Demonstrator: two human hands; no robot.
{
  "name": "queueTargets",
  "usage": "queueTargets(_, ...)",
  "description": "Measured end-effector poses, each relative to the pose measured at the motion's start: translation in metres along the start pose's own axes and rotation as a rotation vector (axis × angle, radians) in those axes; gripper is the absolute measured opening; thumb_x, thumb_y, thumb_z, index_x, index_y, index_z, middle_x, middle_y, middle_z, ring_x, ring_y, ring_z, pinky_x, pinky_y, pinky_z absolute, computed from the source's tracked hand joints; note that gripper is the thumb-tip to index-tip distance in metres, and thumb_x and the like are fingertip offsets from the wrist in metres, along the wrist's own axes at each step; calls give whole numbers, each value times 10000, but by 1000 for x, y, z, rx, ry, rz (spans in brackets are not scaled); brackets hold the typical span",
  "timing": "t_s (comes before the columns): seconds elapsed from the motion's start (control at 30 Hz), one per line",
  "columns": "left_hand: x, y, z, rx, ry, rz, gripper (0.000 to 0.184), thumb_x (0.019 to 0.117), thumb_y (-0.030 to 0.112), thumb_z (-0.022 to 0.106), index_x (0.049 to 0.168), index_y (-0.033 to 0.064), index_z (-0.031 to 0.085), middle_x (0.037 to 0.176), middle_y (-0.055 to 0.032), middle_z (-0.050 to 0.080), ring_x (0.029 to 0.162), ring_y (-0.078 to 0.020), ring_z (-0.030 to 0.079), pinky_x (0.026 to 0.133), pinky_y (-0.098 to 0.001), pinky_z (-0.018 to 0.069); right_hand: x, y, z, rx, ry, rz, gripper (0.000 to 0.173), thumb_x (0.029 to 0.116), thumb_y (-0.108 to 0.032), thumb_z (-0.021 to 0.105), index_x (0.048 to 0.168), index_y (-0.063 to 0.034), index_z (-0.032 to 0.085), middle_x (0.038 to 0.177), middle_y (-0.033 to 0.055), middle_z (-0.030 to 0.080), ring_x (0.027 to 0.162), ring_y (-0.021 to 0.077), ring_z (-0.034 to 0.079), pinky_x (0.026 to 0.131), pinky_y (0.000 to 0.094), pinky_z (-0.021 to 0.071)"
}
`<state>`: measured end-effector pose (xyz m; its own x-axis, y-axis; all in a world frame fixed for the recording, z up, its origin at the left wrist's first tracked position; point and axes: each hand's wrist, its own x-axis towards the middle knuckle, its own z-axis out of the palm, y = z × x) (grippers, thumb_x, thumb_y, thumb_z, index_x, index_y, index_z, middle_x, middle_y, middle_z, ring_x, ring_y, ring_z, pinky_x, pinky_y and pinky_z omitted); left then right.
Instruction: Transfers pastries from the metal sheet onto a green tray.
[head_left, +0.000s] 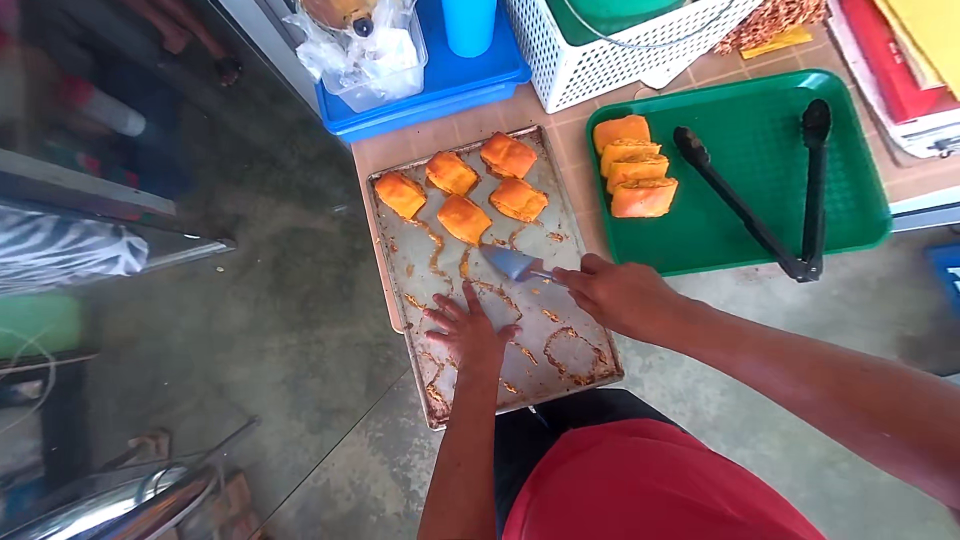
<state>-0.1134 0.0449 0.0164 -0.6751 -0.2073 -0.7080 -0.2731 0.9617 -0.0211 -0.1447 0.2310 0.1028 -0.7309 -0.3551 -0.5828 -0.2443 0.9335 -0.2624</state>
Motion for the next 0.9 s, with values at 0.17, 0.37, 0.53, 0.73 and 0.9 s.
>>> queueTargets(0.17,0,0,-2,16,-11,-8,1218,770,767,692,1665,251,47,1666,-330,-46,1505,-592,75,1086,-752,259,52,-26,12,68,30,30,457,1081,-146,499,1537,-127,490,1303,241,575,877,382,687,753,506,563)
queueTargets(0.37,2,-1,-2,7,-8,2,1216,769,759,703,1666,233,72,1668,-328,-37,1504,-592,80,1081,-752,270,-6,9,16,90,66,44,425,1087,-146,472,1505,-95,532,1123,277,668,912,458,685,773,579,543)
queueTargets(0.53,1,-1,1,34,-6,2,1214,772,776,682,1666,233,67,1665,-334,-45,1508,-592,68,1088,-758,255,54,-5,16,97,37,116,516,1071,-120,492,1582,-133,421,1286,278,605,950,450,683,793,571,552)
queueTargets(0.73,3,1,-1,48,-12,-2,1220,769,780,680,1666,216,74,1665,-335,-30,1500,-604,83,1082,-755,267,18,14,13,134,132,68,448,1070,-120,502,1517,-111,522,1170,270,653,874,438,689,743,572,550)
queueTargets(0.9,0,0,3,45,-1,1,1200,779,784,664,1665,224,79,1665,-335,-29,1508,-593,63,1102,-748,241,77,-5,10,119,71,111,516,1064,-107,502,1574,-151,438,1311,280,596,979,459,679,802,584,552)
